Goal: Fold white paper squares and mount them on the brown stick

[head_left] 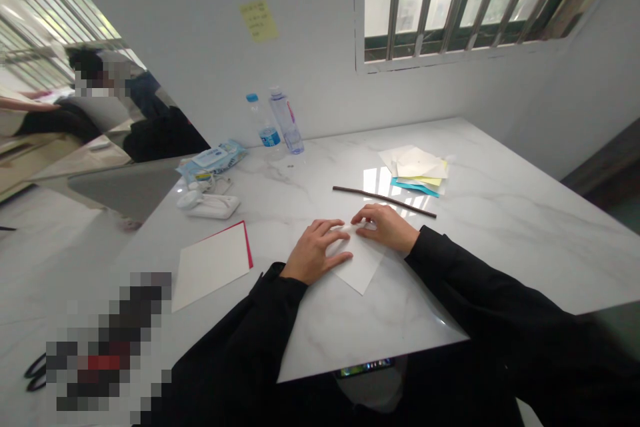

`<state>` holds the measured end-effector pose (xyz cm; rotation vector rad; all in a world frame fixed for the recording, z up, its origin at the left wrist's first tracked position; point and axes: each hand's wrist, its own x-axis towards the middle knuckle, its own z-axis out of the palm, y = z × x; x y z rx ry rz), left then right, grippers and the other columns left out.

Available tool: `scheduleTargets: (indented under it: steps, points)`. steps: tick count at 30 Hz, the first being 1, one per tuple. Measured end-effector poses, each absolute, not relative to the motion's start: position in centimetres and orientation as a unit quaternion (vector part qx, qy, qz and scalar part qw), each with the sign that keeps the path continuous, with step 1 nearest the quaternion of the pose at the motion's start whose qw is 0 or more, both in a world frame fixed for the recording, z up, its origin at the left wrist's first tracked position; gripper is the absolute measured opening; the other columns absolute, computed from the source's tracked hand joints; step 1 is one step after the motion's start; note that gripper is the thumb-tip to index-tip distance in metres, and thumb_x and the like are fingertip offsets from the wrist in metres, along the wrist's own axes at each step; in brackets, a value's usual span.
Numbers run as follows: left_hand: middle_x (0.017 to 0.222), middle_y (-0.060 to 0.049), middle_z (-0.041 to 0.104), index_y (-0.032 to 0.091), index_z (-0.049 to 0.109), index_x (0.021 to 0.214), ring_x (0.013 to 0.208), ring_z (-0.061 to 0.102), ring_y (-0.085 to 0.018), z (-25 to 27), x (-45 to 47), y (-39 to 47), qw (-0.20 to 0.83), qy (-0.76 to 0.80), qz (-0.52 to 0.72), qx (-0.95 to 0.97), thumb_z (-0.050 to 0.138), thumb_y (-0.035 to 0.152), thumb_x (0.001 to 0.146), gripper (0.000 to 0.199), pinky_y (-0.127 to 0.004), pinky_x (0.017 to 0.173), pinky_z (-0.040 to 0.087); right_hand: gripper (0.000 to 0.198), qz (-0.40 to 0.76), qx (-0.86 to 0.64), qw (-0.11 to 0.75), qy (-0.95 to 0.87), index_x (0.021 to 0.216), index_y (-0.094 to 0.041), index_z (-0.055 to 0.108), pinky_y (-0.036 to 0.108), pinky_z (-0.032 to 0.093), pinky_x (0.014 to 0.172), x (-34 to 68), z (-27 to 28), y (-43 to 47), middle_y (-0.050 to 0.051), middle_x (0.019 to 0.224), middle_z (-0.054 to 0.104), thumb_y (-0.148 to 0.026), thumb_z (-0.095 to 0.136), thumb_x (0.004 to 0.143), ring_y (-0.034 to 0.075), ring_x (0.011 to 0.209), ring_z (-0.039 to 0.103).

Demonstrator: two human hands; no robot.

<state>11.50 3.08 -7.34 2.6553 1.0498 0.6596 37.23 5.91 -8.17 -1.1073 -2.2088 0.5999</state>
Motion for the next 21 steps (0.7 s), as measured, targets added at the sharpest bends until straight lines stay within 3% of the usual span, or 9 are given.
scheduleTargets:
  steps: [8, 15, 21]
  points:
    - [0.13, -0.006, 0.068, 0.03, 0.073, 0.125, 0.12, 0.06, -0.028, -7.0, 11.1, 2.4, 0.084, 0.378, 0.253, 0.887, 0.077, 0.04, 0.097, 0.031, -0.05, 0.109, 0.053, 0.019, 0.239, -0.418, 0.298, -0.824, 0.105, -0.022, 0.08, 0.031, 0.053, 0.083, 37.3, -8.3, 6.0, 0.005, 0.104, 0.078, -0.013, 0.078, 0.088, 0.018, 0.087, 0.07]
    - [0.119, -0.007, 0.071, 0.025, 0.074, 0.115, 0.113, 0.065, -0.027, -6.2, 7.9, 2.9, 0.028, 0.509, 0.352, 0.785, 0.06, 0.018, 0.1, 0.023, -0.048, 0.105, 0.052, 0.02, 0.24, -0.423, 0.289, -0.824, 0.104, -0.023, 0.08, 0.031, 0.052, 0.082, 37.2, -8.4, 6.1, 0.004, 0.105, 0.077, -0.012, 0.079, 0.087, 0.017, 0.087, 0.07]
    - [0.118, -0.005, 0.074, 0.025, 0.074, 0.119, 0.112, 0.065, -0.025, -6.9, 10.6, 1.8, 0.052, 0.415, 0.306, 0.855, 0.062, 0.022, 0.103, 0.02, -0.045, 0.103, 0.054, 0.02, 0.237, -0.426, 0.293, -0.822, 0.104, -0.023, 0.08, 0.031, 0.052, 0.082, 37.1, -8.2, 6.0, 0.004, 0.104, 0.078, -0.012, 0.079, 0.087, 0.018, 0.087, 0.069]
